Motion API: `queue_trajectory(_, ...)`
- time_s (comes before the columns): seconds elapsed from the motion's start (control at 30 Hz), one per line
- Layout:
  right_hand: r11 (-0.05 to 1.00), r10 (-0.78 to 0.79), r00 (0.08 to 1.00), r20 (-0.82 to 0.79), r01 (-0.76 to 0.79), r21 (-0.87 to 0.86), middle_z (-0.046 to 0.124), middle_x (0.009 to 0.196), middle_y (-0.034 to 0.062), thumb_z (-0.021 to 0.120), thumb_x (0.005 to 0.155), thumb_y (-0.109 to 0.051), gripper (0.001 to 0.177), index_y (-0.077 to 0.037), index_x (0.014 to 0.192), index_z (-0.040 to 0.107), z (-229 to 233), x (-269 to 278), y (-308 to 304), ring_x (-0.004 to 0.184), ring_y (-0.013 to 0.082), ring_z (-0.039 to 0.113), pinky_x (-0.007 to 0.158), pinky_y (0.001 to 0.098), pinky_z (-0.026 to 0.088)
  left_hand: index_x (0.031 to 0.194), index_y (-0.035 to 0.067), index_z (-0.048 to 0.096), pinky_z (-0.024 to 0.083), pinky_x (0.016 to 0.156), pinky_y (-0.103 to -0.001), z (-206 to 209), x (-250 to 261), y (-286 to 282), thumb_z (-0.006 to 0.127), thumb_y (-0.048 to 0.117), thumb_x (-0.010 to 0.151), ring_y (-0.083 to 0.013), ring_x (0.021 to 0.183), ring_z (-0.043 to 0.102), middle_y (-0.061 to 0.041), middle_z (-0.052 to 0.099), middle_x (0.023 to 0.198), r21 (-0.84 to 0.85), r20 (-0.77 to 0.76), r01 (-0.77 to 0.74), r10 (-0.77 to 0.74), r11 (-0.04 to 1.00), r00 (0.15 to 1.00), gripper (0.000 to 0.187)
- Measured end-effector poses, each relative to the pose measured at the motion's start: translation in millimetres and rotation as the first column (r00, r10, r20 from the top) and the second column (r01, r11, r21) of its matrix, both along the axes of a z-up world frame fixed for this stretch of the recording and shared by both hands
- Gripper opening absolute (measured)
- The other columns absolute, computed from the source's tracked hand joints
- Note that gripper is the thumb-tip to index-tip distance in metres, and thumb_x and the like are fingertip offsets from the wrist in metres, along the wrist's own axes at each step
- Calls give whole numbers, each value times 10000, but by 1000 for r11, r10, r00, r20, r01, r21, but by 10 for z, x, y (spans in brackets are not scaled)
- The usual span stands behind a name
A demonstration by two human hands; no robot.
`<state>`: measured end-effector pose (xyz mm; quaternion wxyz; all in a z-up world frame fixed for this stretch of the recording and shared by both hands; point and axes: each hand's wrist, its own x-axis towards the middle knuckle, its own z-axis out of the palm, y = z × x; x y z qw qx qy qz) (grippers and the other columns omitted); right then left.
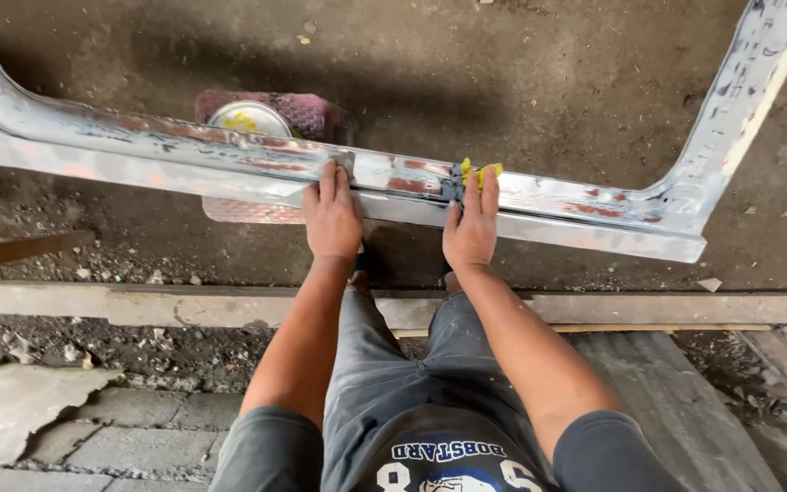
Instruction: The person sands a white car door and a metal frame using a sanding block and a yellow sponge. They work on the door's handle area and edges, then move to the frame, sanding the vertical and horizontal sections.
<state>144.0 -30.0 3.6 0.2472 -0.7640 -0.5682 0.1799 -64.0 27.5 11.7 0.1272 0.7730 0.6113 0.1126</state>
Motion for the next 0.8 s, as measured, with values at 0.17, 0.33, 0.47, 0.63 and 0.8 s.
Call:
queue_trajectory(0.17, 997, -67, 994, 90, 63, 54, 298, 1668, 228, 647, 972, -65, 611, 4, 1543, 443, -26, -133, 14, 1545, 426, 312, 1230, 449, 357, 1398, 9, 566, 482, 1032, -473, -394, 365, -248, 535, 120, 885, -352, 1279, 577, -186, 470, 1542, 159, -5, 85, -85, 984, 996, 526)
queue_trajectory(0.33, 997, -71, 995, 69, 72, -6, 307, 1656, 247, 649, 965, -59, 611, 10, 1542, 461, 24, -126, 11, 1516, 440, 330, 1185, 444, 381, 1405, -23, 575, 490, 942, -494, -165, 178, -139, 516, 125, 897, -380, 1062, 559, -164, 514, 1497, -40, 64, 255, -253, 966, 965, 533)
queue_trajectory(0.47, 995, -98, 993, 69, 99, -17, 305, 1667, 235, 643, 961, -67, 605, 8, 1532, 459, -61, -119, -11, 1525, 433, 342, 1185, 435, 395, 1492, -52, 518, 480, 998, -478, -378, -598, 68, 493, 95, 992, -355, 1137, 566, -166, 483, 1536, 31, 12, 125, -126, 992, 992, 522)
queue_trajectory(0.63, 994, -96, 983, 159, 103, -34, 289, 1666, 233, 663, 948, -64, 629, 6, 1537, 453, -111, -121, 10, 1518, 462, 330, 1205, 463, 359, 1397, -23, 563, 486, 942, -450, -134, 54, -2, 504, 77, 901, -343, 1046, 553, -164, 470, 1532, -75, 109, 108, -100, 991, 989, 509)
queue_trajectory(0.8, 995, -45, 990, 136, 57, -85, 276, 1679, 227, 649, 956, -65, 659, -39, 1578, 431, -38, -79, 0, 1511, 455, 335, 1211, 458, 374, 1389, -19, 572, 486, 930, -441, -123, 270, -24, 515, 63, 894, -340, 1031, 549, -144, 485, 1514, -120, 131, 264, -248, 957, 960, 505)
